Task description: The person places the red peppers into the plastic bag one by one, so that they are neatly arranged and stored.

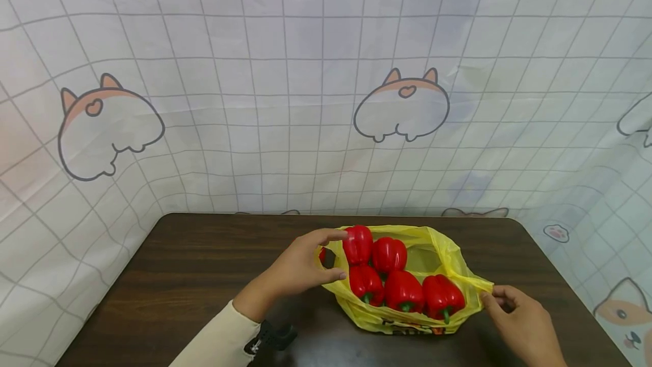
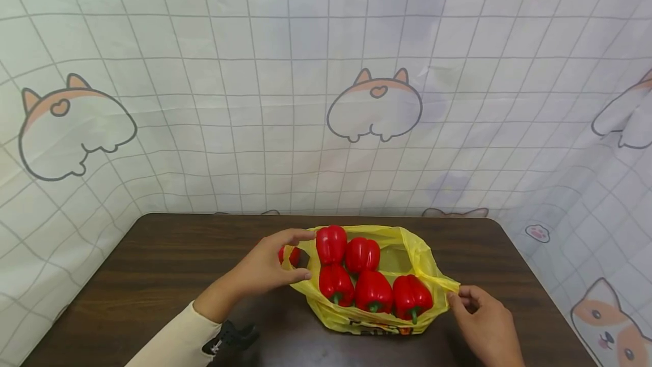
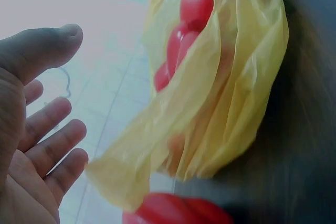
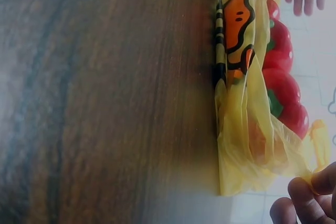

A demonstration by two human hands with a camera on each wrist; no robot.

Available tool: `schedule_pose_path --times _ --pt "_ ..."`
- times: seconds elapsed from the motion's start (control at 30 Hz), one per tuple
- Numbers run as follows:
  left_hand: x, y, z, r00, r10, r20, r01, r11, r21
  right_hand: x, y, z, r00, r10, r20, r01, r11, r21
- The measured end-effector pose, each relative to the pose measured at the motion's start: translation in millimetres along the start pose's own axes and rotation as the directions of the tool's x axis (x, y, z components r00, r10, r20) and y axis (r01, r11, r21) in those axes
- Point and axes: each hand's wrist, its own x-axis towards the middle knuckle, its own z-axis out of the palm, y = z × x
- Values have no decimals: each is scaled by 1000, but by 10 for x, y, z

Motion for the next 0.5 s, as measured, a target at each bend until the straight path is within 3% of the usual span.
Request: schedule_pose_path --times 0.3,0.5 --pt "-171 -149 -267 995 -62 -84 59 997 -40 -8 2 -5 1000 -2 -3 2 1000 5" --pt "-268 -304 -371 989 -73 -126 77 997 22 -6 14 0 1000 -3 -7 3 1000 4"
